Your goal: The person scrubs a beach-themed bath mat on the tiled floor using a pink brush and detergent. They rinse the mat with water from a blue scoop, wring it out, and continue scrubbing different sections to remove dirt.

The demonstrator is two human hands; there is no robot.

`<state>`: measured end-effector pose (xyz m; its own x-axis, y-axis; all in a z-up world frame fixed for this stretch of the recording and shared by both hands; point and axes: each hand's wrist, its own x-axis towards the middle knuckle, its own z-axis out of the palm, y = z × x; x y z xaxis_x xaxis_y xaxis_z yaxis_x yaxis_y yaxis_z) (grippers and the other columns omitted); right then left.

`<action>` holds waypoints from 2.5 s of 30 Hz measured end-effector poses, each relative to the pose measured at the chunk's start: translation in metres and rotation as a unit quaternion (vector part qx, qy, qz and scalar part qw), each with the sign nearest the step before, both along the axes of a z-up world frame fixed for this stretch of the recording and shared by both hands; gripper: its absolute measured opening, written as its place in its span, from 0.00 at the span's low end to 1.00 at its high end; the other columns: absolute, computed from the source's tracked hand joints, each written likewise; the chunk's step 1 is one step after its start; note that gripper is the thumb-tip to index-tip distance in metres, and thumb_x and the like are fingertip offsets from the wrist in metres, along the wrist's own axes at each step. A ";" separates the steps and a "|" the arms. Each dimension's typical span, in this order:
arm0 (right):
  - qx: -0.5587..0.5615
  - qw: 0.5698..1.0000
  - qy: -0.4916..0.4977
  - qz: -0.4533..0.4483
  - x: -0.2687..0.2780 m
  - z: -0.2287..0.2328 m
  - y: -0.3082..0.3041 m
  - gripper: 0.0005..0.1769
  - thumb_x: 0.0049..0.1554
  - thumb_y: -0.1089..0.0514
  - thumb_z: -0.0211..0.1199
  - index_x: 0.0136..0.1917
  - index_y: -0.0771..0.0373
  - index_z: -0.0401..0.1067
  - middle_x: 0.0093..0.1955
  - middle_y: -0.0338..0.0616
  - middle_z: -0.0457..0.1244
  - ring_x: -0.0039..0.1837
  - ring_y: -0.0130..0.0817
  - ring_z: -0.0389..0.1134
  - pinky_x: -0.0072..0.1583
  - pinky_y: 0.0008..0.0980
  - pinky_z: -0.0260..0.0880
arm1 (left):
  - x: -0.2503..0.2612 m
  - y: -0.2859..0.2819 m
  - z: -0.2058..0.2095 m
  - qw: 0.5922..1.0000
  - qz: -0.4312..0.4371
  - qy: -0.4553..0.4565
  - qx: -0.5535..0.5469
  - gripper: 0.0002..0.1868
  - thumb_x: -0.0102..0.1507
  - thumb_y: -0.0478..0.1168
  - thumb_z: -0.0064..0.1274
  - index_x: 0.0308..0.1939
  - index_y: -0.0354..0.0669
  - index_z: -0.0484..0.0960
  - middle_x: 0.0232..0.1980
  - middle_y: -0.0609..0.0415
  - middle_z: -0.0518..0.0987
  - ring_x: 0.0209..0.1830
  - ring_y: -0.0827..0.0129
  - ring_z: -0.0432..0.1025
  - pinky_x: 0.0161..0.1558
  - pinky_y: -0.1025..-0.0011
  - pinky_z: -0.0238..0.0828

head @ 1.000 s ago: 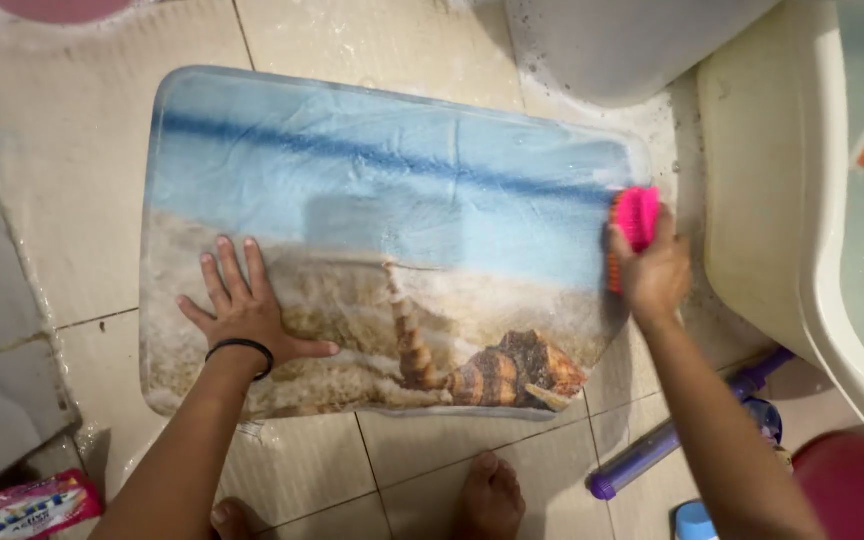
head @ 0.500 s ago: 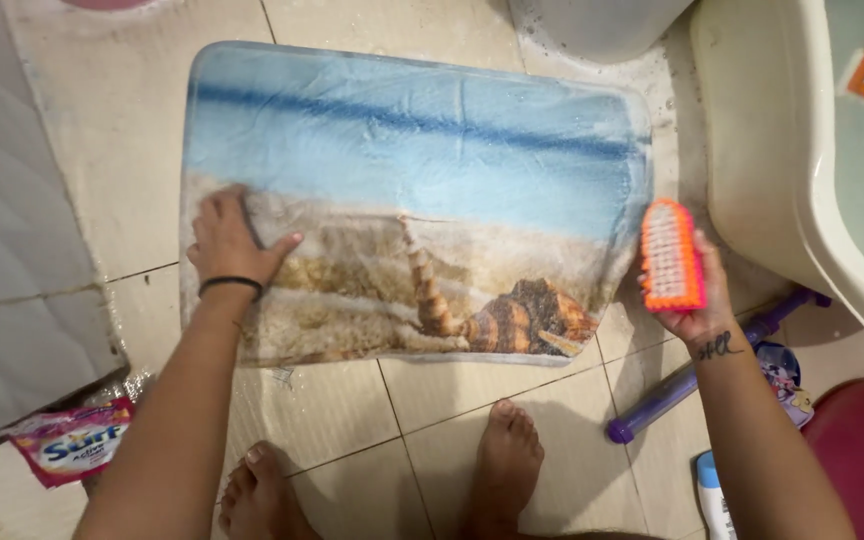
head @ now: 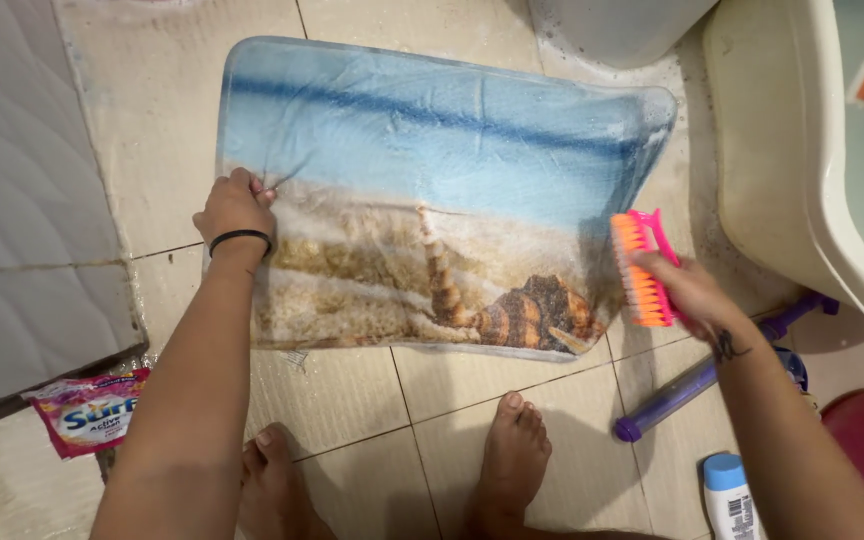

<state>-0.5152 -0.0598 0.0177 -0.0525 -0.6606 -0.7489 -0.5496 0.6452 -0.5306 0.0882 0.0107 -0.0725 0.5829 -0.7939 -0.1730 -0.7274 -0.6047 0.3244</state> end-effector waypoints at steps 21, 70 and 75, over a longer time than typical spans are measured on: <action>-0.137 0.984 0.095 -0.064 0.010 -0.011 -0.049 0.30 0.55 0.38 0.70 0.60 0.63 0.74 0.52 0.48 0.69 0.49 0.38 0.71 0.48 0.38 0.72 | -0.036 -0.027 0.041 0.986 -0.134 0.007 -0.096 0.27 0.59 0.45 0.67 0.60 0.47 0.77 0.65 0.41 0.67 0.65 0.44 0.61 0.63 0.46 0.60; -0.364 0.847 0.346 0.175 0.096 -0.036 -0.050 0.43 0.56 0.39 0.73 0.77 0.58 0.65 0.51 0.63 0.63 0.47 0.55 0.69 0.48 0.49 0.71 | -0.070 0.020 0.072 0.896 -0.101 0.085 0.423 0.94 0.36 0.75 0.73 0.77 0.55 0.09 0.79 0.39 0.08 0.80 0.44 0.07 0.71 0.26 0.25; -0.271 0.915 0.289 0.082 0.117 -0.036 -0.051 0.43 0.55 0.34 0.68 0.76 0.55 0.60 0.55 0.59 0.63 0.50 0.53 0.70 0.50 0.49 0.72 | -0.094 0.019 0.077 0.916 -0.166 0.004 0.365 0.85 0.41 0.76 0.68 0.80 0.53 0.21 0.83 0.39 0.19 0.82 0.45 0.15 0.72 0.30 0.22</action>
